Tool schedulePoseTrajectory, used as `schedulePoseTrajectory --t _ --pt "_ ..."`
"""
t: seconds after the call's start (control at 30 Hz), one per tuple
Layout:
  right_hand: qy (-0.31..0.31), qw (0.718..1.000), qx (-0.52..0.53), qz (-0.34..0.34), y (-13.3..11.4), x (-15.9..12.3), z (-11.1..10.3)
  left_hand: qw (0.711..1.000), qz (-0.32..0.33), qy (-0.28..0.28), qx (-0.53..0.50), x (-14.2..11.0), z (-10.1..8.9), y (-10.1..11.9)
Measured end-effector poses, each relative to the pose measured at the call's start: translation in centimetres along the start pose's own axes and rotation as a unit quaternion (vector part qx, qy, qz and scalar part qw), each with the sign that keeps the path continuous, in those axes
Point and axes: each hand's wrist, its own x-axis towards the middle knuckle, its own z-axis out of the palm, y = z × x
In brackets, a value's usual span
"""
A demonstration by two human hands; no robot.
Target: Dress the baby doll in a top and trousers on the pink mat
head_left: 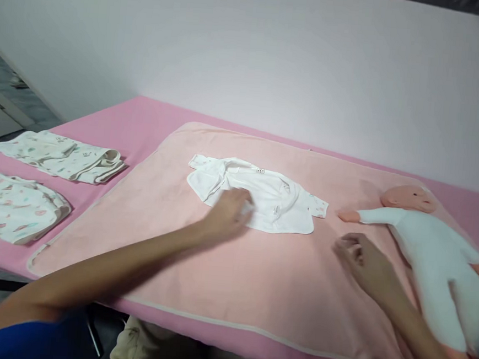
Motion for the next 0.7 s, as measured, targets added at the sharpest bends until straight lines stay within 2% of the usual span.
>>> schedulePoseTrajectory --t 0.07,0.17,0.23,0.3,0.4,0.43,0.47,0.53,0.57,0.6,0.67,0.7 --pt "-0.053 0.998 0.036 -0.008 -2.1 -0.5 2.3 0.989 -0.117 0.061 0.059 -2.0 -2.3 -5.3" --pt "-0.043 0.999 0.023 0.023 -4.2 0.6 4.3 0.964 -0.234 0.084 0.099 -2.8 -4.3 -11.7" --pt "-0.036 0.998 0.009 0.045 -5.4 1.8 5.1 0.959 -0.257 0.070 0.100 -2.3 -5.2 -14.3" --pt "-0.047 0.998 0.007 0.052 -6.9 3.1 5.5 0.963 -0.255 0.023 0.088 -1.2 -6.0 -15.5" --pt "-0.064 0.997 0.020 0.043 -10.0 4.9 5.0 0.965 -0.249 -0.047 0.070 1.3 -7.2 -14.4" --pt "-0.056 0.997 0.024 0.039 -11.4 5.4 4.7 0.966 -0.244 -0.040 0.071 2.2 -7.3 -13.4" --pt "-0.029 0.999 0.032 0.032 -13.0 5.7 4.4 0.970 -0.231 -0.010 0.076 3.0 -7.3 -11.9" --pt "0.050 0.997 0.056 -0.013 -16.6 5.7 4.3 0.981 -0.161 0.061 0.084 3.9 -6.7 -8.5" --pt "0.103 0.990 0.077 -0.062 -18.4 5.3 4.6 0.988 -0.104 0.075 0.088 3.9 -6.1 -6.7" --pt "0.131 0.978 0.094 -0.133 -20.0 4.6 5.3 0.993 -0.041 0.059 0.092 3.6 -5.5 -5.2" --pt "0.088 0.956 0.075 -0.268 -22.0 2.5 7.2 0.992 0.046 -0.012 0.118 2.1 -4.2 -3.3" --pt "0.068 0.953 0.045 -0.292 -22.1 1.4 8.3 0.989 0.058 -0.038 0.132 1.1 -3.6 -3.0"
